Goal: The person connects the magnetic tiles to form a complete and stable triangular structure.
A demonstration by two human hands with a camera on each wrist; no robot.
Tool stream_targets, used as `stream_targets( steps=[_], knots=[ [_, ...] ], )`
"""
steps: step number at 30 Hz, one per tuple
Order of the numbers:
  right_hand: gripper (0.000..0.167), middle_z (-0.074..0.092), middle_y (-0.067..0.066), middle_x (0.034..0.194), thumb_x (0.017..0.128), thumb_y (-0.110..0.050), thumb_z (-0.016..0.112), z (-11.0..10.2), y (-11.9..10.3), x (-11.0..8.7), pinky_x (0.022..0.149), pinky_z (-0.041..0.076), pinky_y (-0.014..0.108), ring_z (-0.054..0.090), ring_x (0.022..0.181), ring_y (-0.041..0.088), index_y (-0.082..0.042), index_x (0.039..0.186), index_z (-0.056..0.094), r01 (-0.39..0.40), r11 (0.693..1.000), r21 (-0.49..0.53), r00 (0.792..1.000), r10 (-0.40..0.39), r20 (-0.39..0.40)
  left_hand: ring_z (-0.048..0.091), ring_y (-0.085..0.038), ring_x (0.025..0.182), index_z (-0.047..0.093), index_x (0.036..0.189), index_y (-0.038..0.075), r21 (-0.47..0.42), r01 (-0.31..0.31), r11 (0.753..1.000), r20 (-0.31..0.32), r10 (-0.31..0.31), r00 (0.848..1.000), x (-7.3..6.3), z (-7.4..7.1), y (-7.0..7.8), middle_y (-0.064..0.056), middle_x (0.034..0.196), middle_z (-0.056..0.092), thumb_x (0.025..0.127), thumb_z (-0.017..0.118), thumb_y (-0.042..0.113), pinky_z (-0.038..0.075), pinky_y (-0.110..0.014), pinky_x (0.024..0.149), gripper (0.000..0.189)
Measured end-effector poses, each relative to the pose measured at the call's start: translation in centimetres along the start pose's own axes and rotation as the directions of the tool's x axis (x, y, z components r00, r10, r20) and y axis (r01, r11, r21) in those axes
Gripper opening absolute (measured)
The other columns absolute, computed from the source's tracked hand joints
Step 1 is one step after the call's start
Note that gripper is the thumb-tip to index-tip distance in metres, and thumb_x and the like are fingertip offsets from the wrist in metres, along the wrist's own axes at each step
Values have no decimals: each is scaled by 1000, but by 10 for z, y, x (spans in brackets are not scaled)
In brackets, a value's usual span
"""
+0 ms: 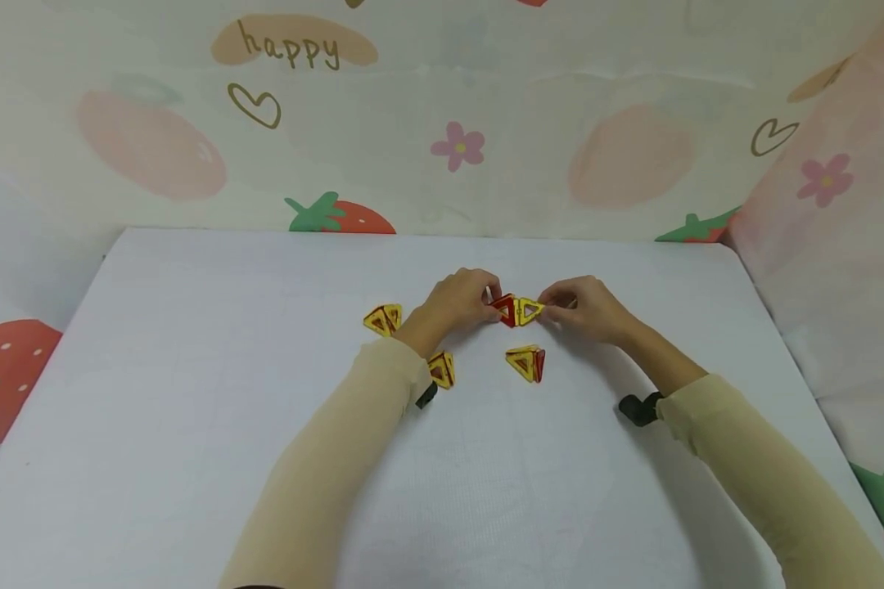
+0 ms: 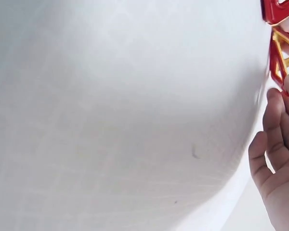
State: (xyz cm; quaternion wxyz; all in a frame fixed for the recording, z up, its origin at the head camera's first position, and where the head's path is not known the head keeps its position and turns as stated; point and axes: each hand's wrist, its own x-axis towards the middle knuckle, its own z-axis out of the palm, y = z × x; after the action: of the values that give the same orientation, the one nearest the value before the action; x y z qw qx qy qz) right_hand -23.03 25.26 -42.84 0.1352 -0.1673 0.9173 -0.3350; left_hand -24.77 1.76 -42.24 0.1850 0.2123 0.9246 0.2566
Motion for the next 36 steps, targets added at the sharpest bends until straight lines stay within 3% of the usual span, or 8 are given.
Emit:
stream_targets(
  steps=[10, 36],
  knots=[
    [25, 73, 15, 104, 94, -10, 68, 0, -11, 4, 92, 52, 45, 69, 99, 29, 3, 116, 69, 47, 996, 70, 999, -48, 8, 55, -18, 88, 67, 113, 13, 9, -10, 1000, -3, 10, 1000, 2, 0, -1, -2, 98, 63, 93, 72, 24, 45, -33, 79, 24],
    [26, 72, 14, 101, 92, -8, 70, 11, -16, 9, 84, 52, 42, 68, 91, 26, 0, 117, 68, 101, 991, 83, 995, -101, -3, 55, -18, 83, 67, 111, 13, 29, -37, 999, -8, 38, 999, 1, 2, 1, -2, 94, 63, 93, 72, 24, 43, -32, 74, 23]
  ],
)
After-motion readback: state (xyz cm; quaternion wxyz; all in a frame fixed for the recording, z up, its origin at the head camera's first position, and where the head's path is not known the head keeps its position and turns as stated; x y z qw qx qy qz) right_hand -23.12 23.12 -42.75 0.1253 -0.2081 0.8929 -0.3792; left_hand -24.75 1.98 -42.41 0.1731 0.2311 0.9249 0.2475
